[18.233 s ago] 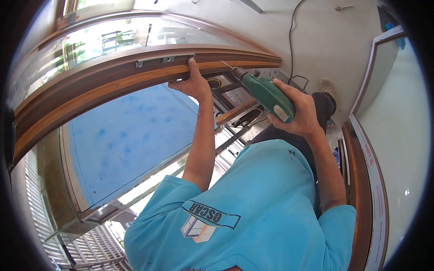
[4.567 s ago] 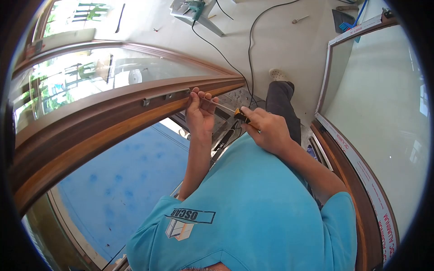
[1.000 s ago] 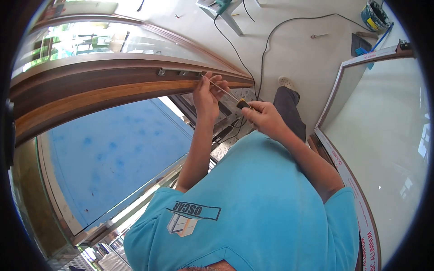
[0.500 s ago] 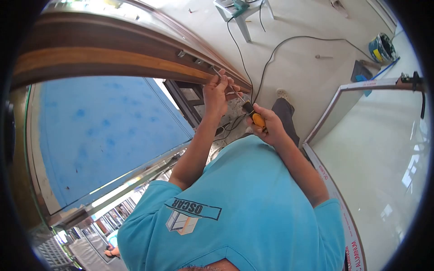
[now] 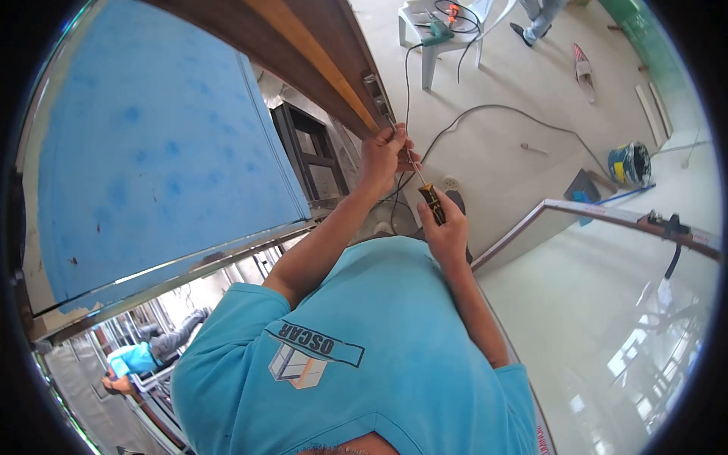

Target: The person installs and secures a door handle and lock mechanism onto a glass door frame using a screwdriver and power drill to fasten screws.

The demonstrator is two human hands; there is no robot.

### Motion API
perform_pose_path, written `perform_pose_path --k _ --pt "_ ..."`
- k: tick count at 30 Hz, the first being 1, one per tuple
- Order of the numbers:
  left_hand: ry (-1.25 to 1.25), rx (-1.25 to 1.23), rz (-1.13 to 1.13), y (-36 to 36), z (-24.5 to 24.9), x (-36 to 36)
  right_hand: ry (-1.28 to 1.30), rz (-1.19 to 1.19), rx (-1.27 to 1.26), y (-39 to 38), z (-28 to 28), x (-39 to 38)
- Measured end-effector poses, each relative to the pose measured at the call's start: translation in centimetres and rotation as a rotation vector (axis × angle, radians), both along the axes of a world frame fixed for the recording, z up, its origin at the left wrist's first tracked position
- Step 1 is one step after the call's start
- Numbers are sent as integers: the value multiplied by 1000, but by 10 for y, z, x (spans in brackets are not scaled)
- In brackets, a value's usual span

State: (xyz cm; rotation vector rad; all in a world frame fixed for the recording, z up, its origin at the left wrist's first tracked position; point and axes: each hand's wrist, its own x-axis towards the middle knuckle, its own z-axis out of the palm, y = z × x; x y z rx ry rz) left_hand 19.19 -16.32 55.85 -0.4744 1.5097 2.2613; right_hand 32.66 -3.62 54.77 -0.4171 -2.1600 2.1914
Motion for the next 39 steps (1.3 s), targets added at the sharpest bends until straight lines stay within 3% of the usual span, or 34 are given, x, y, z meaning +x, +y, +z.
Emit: perform_pose_path --k 1,2,4,5,7,8,10,11,13,14,16,17,19,22,23,25,26,28,29,31,32,34,39 --pt "4 10 2 2 2 -1 418 -77 751 -1 -4 -3" --pt "3 21 2 4 3 -1 427 -53 762 3 -5 -2" --pt "1 13 14 4 3 -1 -219 121 -22 10 -2 -2" --pt "0 -9 7 3 4 -2 -223 142 -4 18 3 -7" --pt "6 22 46 5 3 -1 -516 232 -1178 31 18 -11" --pt "22 41 66 6 2 -2 -529 236 -1165 26 24 -11" --pt "11 63 80 8 1 -3 -373 -49 -410 10 32 -9" --pt "5 72 82 8 1 -3 -376 -46 -402 10 22 -7" --pt "12 61 74 6 2 -3 80 83 487 10 0 -6" --pt "18 43 62 6 2 -3 81 88 494 13 0 -4" --pt "29 47 63 5 1 -6 -262 126 -78 16 4 -5" --pt "31 43 54 4 0 -4 -266 132 -76 19 8 -6" --pt "22 41 62 4 0 -3 -464 154 -831 28 13 -11" --pt "24 19 77 7 2 -6 -497 173 -1043 27 15 -14" --pt "26 -3 88 8 2 -5 -498 170 -1046 24 18 -12" --pt "27 8 101 11 -1 -4 -305 21 -94 15 27 -11" --pt "33 23 117 12 -1 -6 -296 19 -96 16 24 -12" --pt "30 25 98 10 -1 -7 -91 48 270 15 17 -14" --pt "18 26 82 8 0 -8 -85 48 269 16 20 -15" --pt "13 32 86 7 3 -8 -299 40 -157 18 28 -14" --pt "2 39 88 7 4 -7 -300 36 -158 19 26 -14" --pt "10 36 79 7 2 -7 -354 36 -388 24 20 -14" --pt "24 19 77 7 0 -8 -410 33 -557 24 19 -14"
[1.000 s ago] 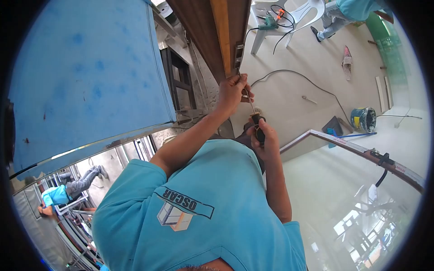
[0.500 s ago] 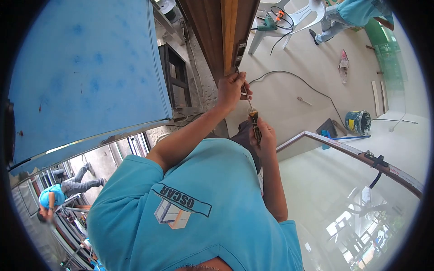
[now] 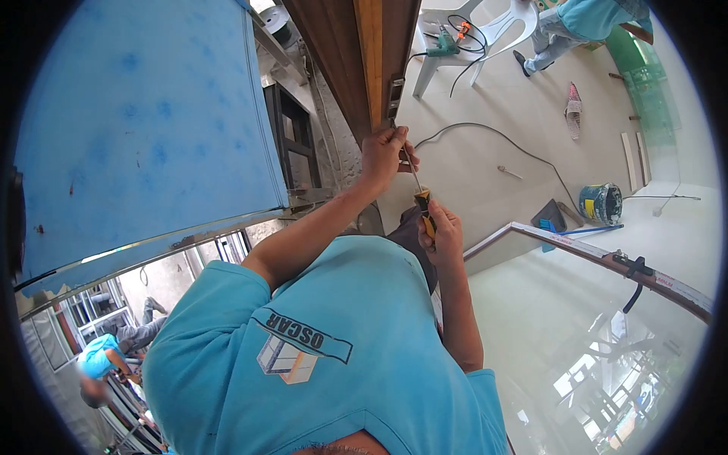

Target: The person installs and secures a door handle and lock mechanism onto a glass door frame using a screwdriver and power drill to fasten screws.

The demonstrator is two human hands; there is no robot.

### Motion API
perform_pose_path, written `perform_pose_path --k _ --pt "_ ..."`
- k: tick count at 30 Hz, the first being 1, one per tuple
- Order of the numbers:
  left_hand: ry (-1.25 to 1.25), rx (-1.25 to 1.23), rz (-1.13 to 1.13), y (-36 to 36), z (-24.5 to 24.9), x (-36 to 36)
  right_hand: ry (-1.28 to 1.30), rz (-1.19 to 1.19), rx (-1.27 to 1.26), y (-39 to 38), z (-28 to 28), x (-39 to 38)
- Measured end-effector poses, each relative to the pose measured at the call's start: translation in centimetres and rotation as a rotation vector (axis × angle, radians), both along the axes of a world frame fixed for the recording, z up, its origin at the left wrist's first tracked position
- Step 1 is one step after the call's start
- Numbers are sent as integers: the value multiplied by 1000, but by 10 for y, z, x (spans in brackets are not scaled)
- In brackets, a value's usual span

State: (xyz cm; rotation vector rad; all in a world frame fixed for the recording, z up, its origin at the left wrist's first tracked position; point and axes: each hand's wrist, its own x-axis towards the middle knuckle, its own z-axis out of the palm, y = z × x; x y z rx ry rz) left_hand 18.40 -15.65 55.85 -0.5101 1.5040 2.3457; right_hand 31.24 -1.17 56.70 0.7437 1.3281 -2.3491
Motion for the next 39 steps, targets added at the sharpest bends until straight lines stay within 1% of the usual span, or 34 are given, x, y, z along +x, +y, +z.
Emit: perform_pose_path --k 4,11,13,17,20,22,31,34,37,39 --pt "-2 8 12 0 3 1 -20 31 -100 2 0 -1" --pt "-10 31 19 0 0 1 -25 50 -193 7 -6 -1" --pt "-2 45 21 0 0 1 -21 68 -274 8 -6 -1" --pt "-9 70 21 -1 -1 1 -26 112 -264 12 -12 -2" --pt "4 76 15 -2 -2 2 -31 108 -305 13 -14 -2" --pt "-2 79 21 -2 -2 1 -14 97 -389 14 -15 -2" --pt "4 56 10 -1 -5 1 -37 122 -420 16 -21 -3" --pt "8 46 6 -1 -7 0 -10 128 -408 15 -20 -2" --pt "13 37 4 0 -6 1 -55 97 -410 14 -19 -3" --pt "17 21 -13 0 -5 1 -25 78 -402 13 -21 -2"
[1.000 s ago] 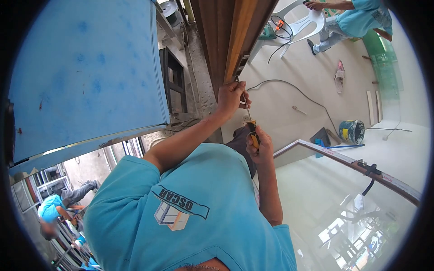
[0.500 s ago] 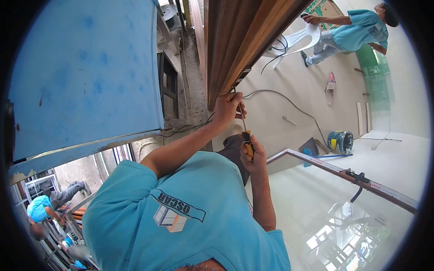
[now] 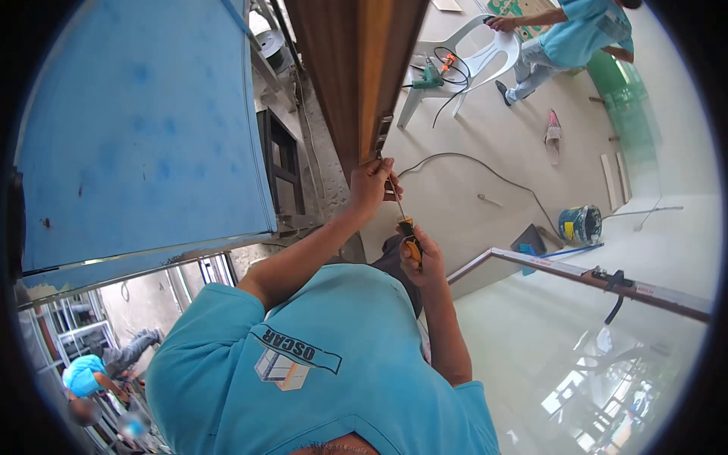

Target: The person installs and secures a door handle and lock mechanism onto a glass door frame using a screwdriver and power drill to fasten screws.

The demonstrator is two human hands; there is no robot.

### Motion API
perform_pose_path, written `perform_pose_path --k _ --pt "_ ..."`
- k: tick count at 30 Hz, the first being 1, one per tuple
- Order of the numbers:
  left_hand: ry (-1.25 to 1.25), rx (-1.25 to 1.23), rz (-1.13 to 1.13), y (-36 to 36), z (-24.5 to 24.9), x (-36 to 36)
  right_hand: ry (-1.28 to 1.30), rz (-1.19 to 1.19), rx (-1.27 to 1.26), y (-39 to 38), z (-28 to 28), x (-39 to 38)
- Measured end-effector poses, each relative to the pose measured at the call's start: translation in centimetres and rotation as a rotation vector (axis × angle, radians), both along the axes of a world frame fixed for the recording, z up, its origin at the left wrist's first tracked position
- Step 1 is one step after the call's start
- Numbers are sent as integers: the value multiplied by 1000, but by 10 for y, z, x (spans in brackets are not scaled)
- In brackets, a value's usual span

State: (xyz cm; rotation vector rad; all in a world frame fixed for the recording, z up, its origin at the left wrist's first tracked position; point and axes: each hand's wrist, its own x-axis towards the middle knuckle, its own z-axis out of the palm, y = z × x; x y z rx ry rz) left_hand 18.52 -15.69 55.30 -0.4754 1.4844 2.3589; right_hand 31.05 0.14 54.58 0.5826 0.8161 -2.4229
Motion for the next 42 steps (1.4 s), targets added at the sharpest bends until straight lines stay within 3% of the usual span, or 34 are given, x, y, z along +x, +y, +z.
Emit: perform_pose_path --k 2,7,13,17,20,25,29,31,34,39,41,42 --pt "-4 -52 -16 -1 -2 0 23 -29 2 -2 3 1" --pt "11 -195 -179 -19 8 -5 108 73 325 9 12 -4" --pt "-17 -311 -434 -36 4 -2 149 240 336 42 21 3" --pt "-109 -460 -694 -37 -1 5 163 327 485 77 -12 13" --pt "-141 -529 -718 -37 -15 11 151 371 572 104 -37 14" --pt "-124 -527 -487 -37 2 16 -29 571 791 158 -72 2" --pt "-222 -398 -177 -31 40 14 15 751 915 191 -60 -32" --pt "-205 -361 -92 -29 56 14 120 968 1110 214 -71 -50" --pt "-179 -294 56 -21 66 23 239 1063 1163 248 -92 -82" --pt "-60 -203 164 -9 67 34 325 990 1350 259 -76 -144" --pt "241 -190 123 -5 73 33 337 961 1397 249 -65 -153" --pt "245 -177 107 -7 74 23 332 937 1411 239 -48 -159"
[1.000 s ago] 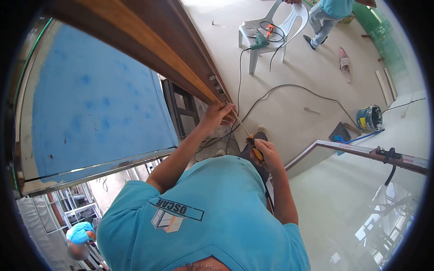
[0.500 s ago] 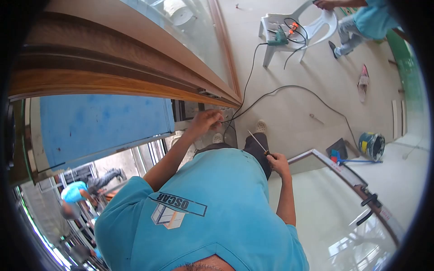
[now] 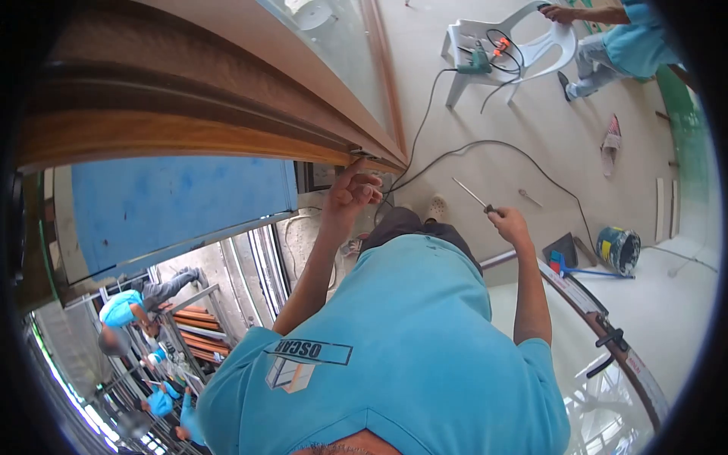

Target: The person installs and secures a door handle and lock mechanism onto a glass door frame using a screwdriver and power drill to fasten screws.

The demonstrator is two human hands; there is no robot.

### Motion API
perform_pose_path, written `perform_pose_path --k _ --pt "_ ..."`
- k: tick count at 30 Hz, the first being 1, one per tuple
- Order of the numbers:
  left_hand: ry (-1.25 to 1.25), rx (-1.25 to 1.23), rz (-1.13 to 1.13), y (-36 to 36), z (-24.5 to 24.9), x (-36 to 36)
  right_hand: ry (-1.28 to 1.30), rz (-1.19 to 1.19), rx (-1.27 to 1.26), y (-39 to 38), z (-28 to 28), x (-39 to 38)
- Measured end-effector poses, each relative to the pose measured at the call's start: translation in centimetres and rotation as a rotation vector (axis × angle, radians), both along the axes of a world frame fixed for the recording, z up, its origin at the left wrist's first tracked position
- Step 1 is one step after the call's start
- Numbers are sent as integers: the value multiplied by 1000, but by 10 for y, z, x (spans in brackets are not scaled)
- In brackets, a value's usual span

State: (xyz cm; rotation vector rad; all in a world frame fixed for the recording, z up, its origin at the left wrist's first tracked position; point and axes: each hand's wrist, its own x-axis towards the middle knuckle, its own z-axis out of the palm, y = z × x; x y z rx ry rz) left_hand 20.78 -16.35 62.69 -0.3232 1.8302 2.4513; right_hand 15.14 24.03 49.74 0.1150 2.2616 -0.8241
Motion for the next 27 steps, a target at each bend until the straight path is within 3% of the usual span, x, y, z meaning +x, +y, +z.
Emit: perform_pose_path --k 4,7,15,17,21,23,27 --pt "-34 -97 -30 6 -9 9 62 52 -13 -28 35 3" --pt "-119 -133 -63 12 -15 9 -106 69 -129 -39 47 18" --pt "-166 -249 -209 11 -24 15 -78 50 -38 -43 35 77" --pt "-223 -410 -455 7 -47 17 -30 -2 -70 -40 34 92" --pt "-309 -384 -767 12 -70 21 -35 -80 -22 -33 33 121" --pt "-192 -616 -1225 19 -79 17 -25 -131 -9 -25 30 139" --pt "-364 -502 -1347 36 -86 8 -91 -240 -11 -11 35 148"
